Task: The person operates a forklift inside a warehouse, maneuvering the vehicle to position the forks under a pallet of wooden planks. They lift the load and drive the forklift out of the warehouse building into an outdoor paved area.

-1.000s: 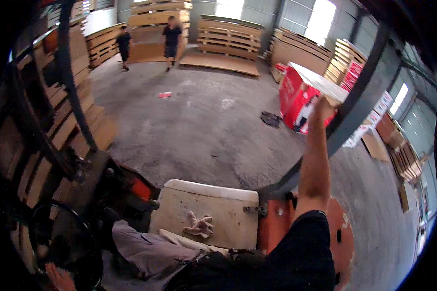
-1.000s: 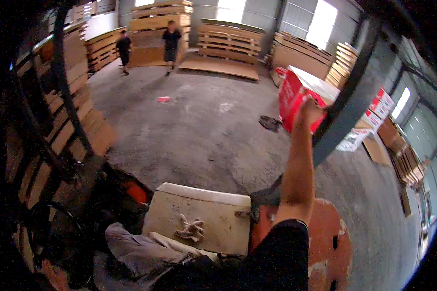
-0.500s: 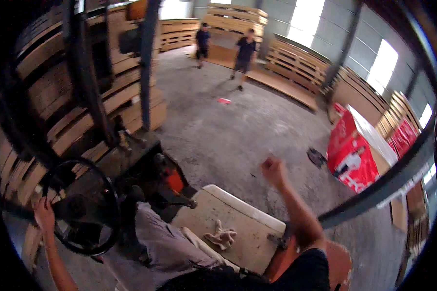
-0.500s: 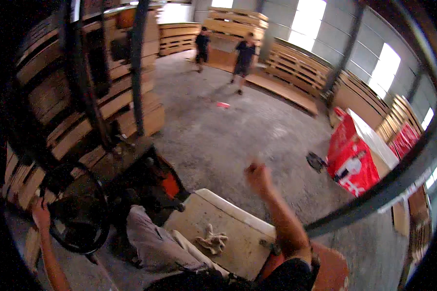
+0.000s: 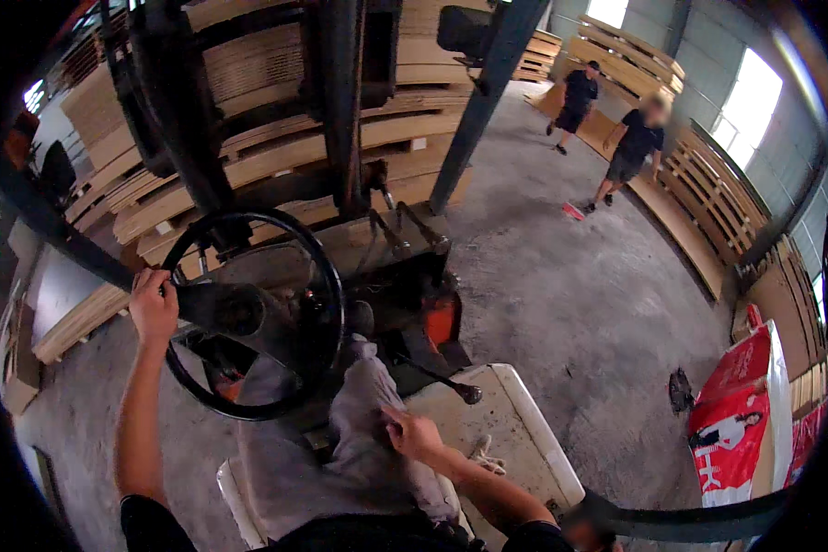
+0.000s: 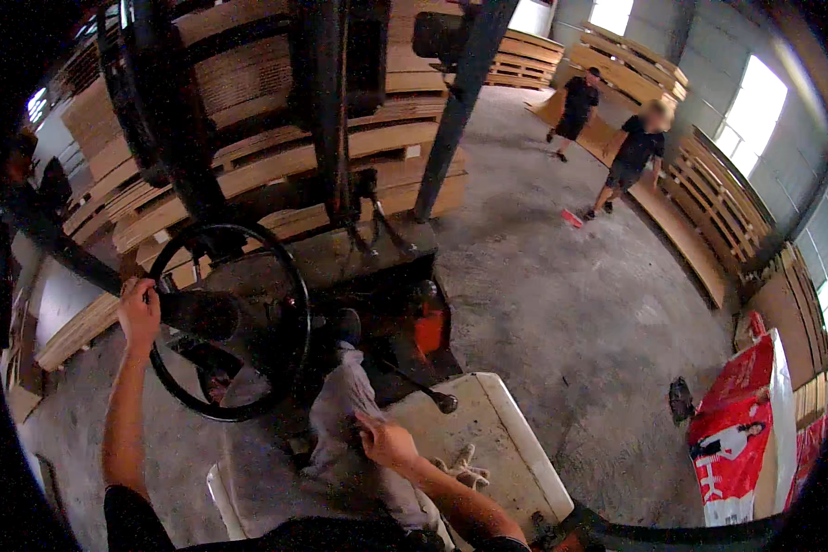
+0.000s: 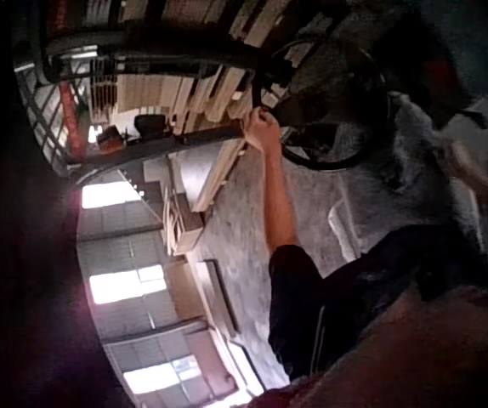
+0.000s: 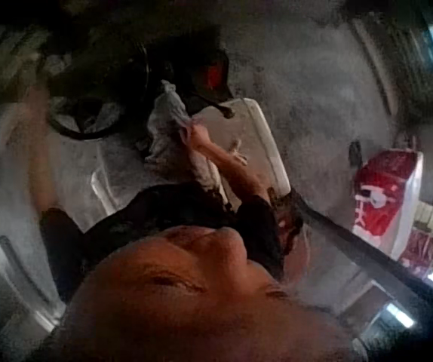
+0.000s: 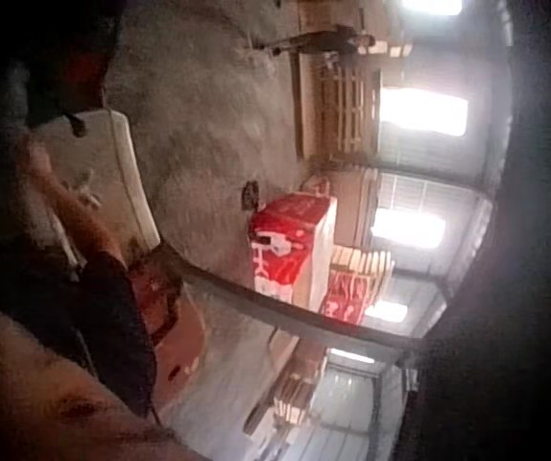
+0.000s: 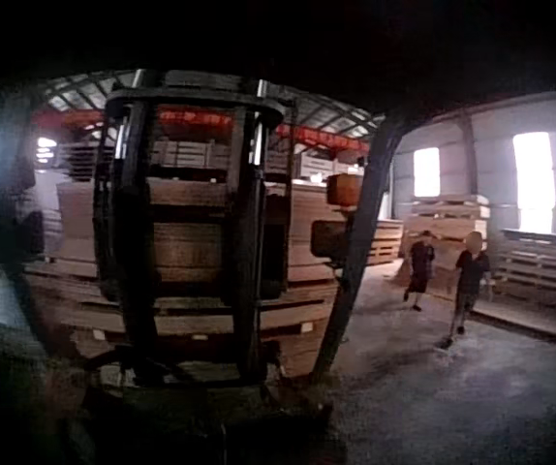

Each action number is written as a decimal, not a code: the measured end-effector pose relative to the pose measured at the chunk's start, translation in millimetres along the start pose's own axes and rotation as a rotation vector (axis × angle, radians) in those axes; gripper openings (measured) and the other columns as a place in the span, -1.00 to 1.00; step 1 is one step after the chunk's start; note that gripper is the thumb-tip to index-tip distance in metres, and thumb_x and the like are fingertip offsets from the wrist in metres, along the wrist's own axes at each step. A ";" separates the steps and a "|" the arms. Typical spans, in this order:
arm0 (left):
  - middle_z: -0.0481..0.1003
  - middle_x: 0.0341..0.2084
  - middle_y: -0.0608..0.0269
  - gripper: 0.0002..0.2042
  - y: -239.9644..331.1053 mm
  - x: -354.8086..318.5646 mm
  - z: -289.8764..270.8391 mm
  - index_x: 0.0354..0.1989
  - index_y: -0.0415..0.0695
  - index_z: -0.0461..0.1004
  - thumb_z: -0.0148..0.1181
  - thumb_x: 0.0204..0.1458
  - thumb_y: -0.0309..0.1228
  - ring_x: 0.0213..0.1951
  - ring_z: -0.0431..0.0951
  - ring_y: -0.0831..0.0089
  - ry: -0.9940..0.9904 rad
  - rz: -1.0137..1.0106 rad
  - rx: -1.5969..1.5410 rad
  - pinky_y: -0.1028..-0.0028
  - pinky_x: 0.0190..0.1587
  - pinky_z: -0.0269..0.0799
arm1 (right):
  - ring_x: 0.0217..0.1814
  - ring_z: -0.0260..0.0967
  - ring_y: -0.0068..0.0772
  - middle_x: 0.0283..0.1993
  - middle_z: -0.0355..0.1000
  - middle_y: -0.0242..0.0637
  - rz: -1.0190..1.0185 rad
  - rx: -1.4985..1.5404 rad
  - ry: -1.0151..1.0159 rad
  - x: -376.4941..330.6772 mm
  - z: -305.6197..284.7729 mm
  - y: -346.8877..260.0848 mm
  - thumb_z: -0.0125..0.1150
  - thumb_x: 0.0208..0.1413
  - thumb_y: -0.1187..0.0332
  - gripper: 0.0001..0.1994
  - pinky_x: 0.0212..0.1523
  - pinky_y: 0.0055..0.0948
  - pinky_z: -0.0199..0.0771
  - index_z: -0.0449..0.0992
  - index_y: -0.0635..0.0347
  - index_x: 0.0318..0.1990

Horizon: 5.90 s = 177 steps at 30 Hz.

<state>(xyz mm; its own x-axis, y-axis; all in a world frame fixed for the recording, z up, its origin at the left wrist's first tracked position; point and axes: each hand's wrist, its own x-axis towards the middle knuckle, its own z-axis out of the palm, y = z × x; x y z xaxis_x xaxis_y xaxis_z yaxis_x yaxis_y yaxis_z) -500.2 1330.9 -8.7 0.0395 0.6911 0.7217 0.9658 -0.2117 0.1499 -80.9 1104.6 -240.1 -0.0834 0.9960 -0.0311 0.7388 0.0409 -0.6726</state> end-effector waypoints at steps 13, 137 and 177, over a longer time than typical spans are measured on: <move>0.52 -0.38 0.18 -0.91 11.3 -2.2 0.2 -0.38 -0.16 0.56 0.18 -0.08 -0.53 -0.22 0.53 0.11 0.195 0.005 -0.058 0.28 -0.16 0.48 | -0.39 0.47 0.13 -0.37 0.52 0.01 -0.284 0.015 0.528 146.7 -127.3 -76.0 0.14 0.05 0.36 -0.30 -0.38 -0.03 0.49 0.08 0.18 0.39; 0.52 -0.29 0.09 -0.85 -1.0 -1.5 -0.1 -0.26 -0.24 0.55 0.13 0.02 -0.50 -0.13 0.50 0.08 0.046 -0.021 0.048 0.21 -0.03 0.41 | -0.14 0.51 0.07 -0.18 0.56 -0.03 0.380 0.174 0.436 77.7 -148.9 83.6 0.25 0.06 0.16 -0.55 -0.14 -0.11 0.49 0.46 0.11 0.10; 0.38 -0.46 0.24 -0.85 243.3 -59.6 49.8 -0.47 -0.11 0.46 0.20 -0.26 -0.39 -0.34 0.41 0.28 -0.033 0.634 -0.350 0.47 -0.46 0.44 | -0.22 0.53 0.02 -0.13 0.56 -0.07 -0.162 -0.439 0.623 233.3 -138.7 -39.7 -0.04 0.30 0.23 -0.66 -0.27 -0.05 0.57 0.50 -0.05 0.15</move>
<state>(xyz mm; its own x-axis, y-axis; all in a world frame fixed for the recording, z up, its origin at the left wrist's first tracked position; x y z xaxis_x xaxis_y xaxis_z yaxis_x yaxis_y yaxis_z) -254.8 1272.7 -48.9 0.5779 0.3816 0.7214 0.6162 -0.7836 -0.0791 -37.0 1346.4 -118.1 0.0817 0.8306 0.5509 0.9575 0.0879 -0.2746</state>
